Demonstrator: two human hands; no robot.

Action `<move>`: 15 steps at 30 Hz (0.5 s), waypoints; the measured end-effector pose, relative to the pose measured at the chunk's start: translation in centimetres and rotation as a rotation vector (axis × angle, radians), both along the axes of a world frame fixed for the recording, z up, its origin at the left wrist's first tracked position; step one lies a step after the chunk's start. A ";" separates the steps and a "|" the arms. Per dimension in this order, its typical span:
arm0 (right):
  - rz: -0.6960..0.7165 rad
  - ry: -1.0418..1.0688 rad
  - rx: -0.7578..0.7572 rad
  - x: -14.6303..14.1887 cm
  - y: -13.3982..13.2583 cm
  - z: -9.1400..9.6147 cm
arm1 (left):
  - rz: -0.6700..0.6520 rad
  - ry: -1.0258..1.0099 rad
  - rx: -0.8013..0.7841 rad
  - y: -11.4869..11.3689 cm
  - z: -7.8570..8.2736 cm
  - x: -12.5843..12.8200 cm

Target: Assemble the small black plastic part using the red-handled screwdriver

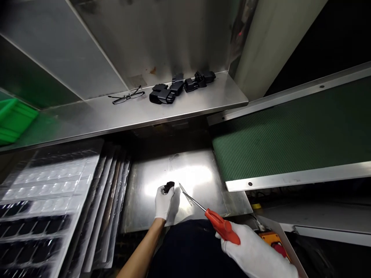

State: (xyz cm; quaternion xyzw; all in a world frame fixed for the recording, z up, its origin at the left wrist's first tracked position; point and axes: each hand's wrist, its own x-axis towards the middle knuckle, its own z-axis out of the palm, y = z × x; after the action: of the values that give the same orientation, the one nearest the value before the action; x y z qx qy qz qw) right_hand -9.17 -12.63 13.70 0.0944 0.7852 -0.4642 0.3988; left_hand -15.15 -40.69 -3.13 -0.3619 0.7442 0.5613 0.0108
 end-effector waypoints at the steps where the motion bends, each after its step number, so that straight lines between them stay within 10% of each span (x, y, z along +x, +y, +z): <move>1: 0.020 -0.010 -0.007 -0.3 -0.5 0.4 | -0.004 0.050 0.022 -0.5 1.4 0.3; 8: 0.159 -0.091 0.077 -1.6 -3.4 1.0 | -0.012 0.208 0.140 -5.1 9.0 2.2; 15: 0.183 0.005 0.252 -2.2 -5.6 -0.1 | 0.057 0.171 0.231 -8.8 11.6 3.7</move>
State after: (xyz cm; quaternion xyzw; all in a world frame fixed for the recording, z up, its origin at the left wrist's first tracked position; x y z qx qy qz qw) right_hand -11.39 -18.18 13.56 0.0704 0.8435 -0.3240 0.4225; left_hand -11.44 -49.52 8.51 -0.3302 0.6621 0.6723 -0.0272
